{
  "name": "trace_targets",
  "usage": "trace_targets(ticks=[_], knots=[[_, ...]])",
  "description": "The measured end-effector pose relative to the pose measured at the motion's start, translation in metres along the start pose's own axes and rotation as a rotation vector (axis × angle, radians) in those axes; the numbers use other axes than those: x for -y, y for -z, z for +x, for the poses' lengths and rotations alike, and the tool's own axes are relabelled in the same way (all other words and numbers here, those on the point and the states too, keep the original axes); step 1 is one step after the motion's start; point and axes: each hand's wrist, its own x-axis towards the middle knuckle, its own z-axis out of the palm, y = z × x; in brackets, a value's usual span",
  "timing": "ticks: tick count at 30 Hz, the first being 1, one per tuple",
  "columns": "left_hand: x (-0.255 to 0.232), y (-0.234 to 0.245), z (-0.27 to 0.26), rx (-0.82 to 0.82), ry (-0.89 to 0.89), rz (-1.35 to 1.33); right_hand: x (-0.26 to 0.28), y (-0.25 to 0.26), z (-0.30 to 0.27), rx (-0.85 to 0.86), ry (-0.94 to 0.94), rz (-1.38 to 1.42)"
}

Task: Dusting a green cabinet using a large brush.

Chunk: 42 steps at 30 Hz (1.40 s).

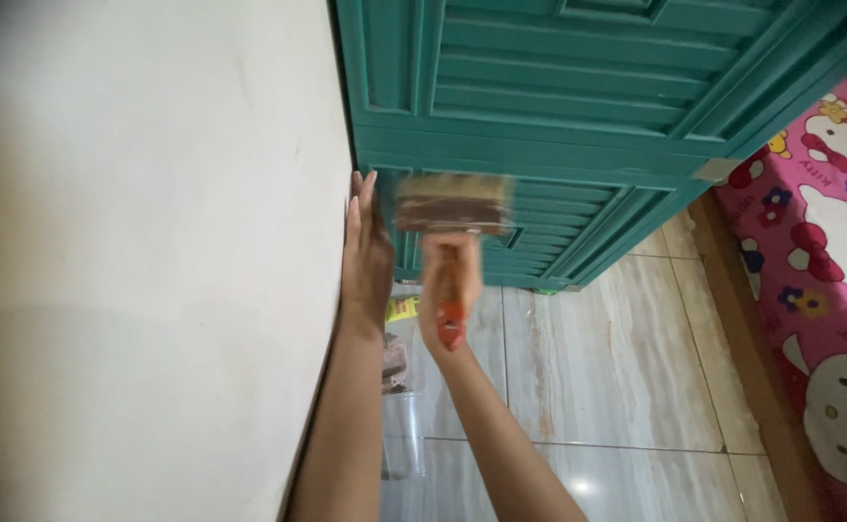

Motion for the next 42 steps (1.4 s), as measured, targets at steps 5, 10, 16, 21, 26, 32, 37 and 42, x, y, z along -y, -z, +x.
trace_targets(ticks=[5,10,16,21,26,32,37,42], knots=[[0.0,-0.003,0.001,-0.028,0.013,-0.083,0.026,-0.001,0.005,-0.146,0.007,0.121],[-0.005,-0.011,0.0,-0.07,0.041,-0.166,-0.029,0.01,-0.003,-0.092,-0.127,0.142],[-0.018,-0.012,-0.002,-0.06,0.046,-0.219,0.014,0.071,0.035,-0.114,-0.129,-0.027],[-0.019,0.007,-0.006,-0.161,0.052,-0.481,0.026,0.186,0.091,-0.333,-0.029,-0.133],[0.005,0.043,-0.01,-0.213,0.011,-0.634,0.089,0.268,0.165,-0.403,0.007,-0.035],[0.087,0.108,0.015,-0.123,-0.022,-0.64,0.279,0.196,0.207,-0.089,0.364,0.02],[0.11,0.115,0.021,-0.321,0.138,-0.679,0.344,0.118,0.228,0.42,0.388,-0.102],[0.138,0.121,0.014,-0.17,-0.017,-0.548,0.388,0.041,0.24,0.642,0.368,-0.367]])
